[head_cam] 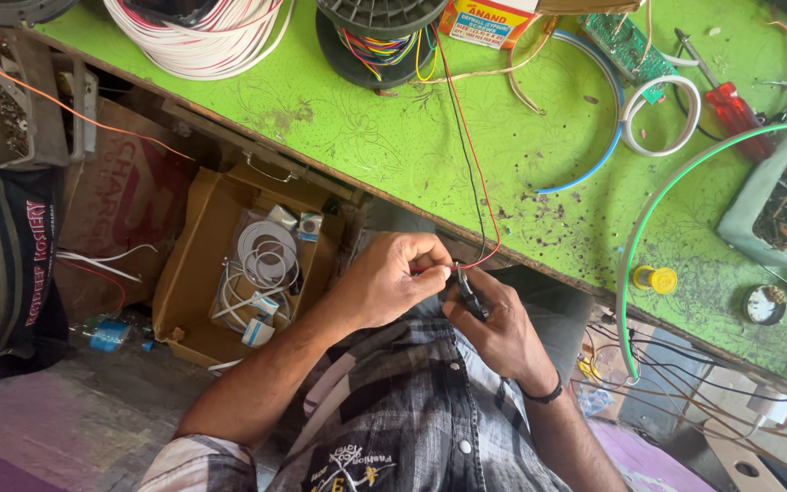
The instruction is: The person strips insulation from several short wire segments using wire strippers and places them on the workbench. The person then slides a piece of heat-shrink tubing over a wire and uses a soldering iron to heat it.
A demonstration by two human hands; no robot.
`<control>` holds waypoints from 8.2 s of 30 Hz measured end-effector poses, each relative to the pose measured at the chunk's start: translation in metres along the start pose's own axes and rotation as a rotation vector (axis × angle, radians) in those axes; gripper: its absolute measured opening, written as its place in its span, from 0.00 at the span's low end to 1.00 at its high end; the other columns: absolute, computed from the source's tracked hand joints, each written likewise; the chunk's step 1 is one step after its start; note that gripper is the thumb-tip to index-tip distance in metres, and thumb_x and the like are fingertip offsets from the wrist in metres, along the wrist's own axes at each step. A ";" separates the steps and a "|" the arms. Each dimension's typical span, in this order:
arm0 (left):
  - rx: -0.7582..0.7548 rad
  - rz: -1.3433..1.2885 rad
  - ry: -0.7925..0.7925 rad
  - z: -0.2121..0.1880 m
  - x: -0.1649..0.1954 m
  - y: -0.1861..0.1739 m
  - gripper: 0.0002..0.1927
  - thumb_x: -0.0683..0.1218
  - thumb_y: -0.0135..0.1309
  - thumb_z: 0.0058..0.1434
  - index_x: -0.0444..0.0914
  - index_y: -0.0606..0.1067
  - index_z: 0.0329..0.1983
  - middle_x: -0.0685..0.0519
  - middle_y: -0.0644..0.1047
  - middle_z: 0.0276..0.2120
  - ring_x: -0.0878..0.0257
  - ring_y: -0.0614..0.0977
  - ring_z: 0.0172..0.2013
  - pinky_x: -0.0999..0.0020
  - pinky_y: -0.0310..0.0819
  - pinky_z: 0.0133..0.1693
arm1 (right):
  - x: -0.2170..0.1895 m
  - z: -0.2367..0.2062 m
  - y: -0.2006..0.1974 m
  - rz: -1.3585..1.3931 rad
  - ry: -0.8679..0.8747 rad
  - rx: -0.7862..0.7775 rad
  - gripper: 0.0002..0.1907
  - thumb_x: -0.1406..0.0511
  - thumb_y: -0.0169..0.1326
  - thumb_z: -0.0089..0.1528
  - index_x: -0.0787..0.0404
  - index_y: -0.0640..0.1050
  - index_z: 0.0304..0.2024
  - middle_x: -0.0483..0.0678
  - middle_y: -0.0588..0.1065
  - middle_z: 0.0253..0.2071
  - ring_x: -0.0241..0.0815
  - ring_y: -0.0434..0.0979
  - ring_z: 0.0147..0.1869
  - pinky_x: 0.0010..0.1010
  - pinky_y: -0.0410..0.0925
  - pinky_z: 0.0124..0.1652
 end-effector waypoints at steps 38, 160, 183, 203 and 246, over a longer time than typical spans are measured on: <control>0.713 0.020 0.642 0.084 0.073 -0.130 0.09 0.46 0.50 0.73 0.34 0.74 0.46 0.49 0.83 0.35 0.59 0.88 0.38 0.64 0.84 0.39 | -0.061 -0.034 -0.097 -0.272 -0.611 0.616 0.12 0.78 0.56 0.58 0.61 0.75 0.41 0.50 0.77 0.39 0.45 0.78 0.43 0.35 0.69 0.46; 0.276 -0.760 0.325 0.002 -0.006 0.027 0.11 0.36 0.51 0.73 0.31 0.75 0.57 0.41 0.82 0.47 0.60 0.84 0.49 0.63 0.78 0.54 | -0.065 -0.023 -0.048 -0.292 -0.324 0.518 0.08 0.69 0.60 0.60 0.61 0.80 0.42 0.51 0.79 0.38 0.53 0.79 0.43 0.40 0.68 0.45; 0.607 -0.932 0.619 -0.023 0.058 -0.087 0.12 0.38 0.53 0.73 0.34 0.71 0.58 0.40 0.81 0.45 0.50 0.86 0.38 0.51 0.85 0.44 | -0.133 0.020 -0.013 -0.429 -0.637 0.445 0.18 0.70 0.63 0.55 0.62 0.81 0.48 0.50 0.74 0.32 0.53 0.74 0.37 0.42 0.66 0.40; 0.754 -1.030 0.554 -0.020 0.027 -0.132 0.14 0.41 0.55 0.71 0.38 0.70 0.58 0.44 0.80 0.46 0.51 0.86 0.40 0.53 0.84 0.43 | -0.080 0.032 -0.034 -0.157 -0.535 0.385 0.32 0.59 0.65 0.58 0.62 0.73 0.62 0.45 0.79 0.36 0.41 0.77 0.38 0.33 0.69 0.40; 0.701 -1.072 0.508 -0.012 0.029 -0.117 0.13 0.41 0.55 0.71 0.38 0.70 0.56 0.43 0.81 0.45 0.51 0.86 0.39 0.51 0.85 0.43 | -0.068 0.027 -0.038 -0.081 -0.320 0.388 0.06 0.65 0.62 0.62 0.59 0.82 0.41 0.45 0.79 0.28 0.37 0.78 0.31 0.30 0.69 0.34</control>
Point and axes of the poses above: each hand's wrist, its own z-axis towards the middle knuckle, its own y-axis out of the palm, x = y × z, the point moved 10 cm from there along z, towards the middle knuckle
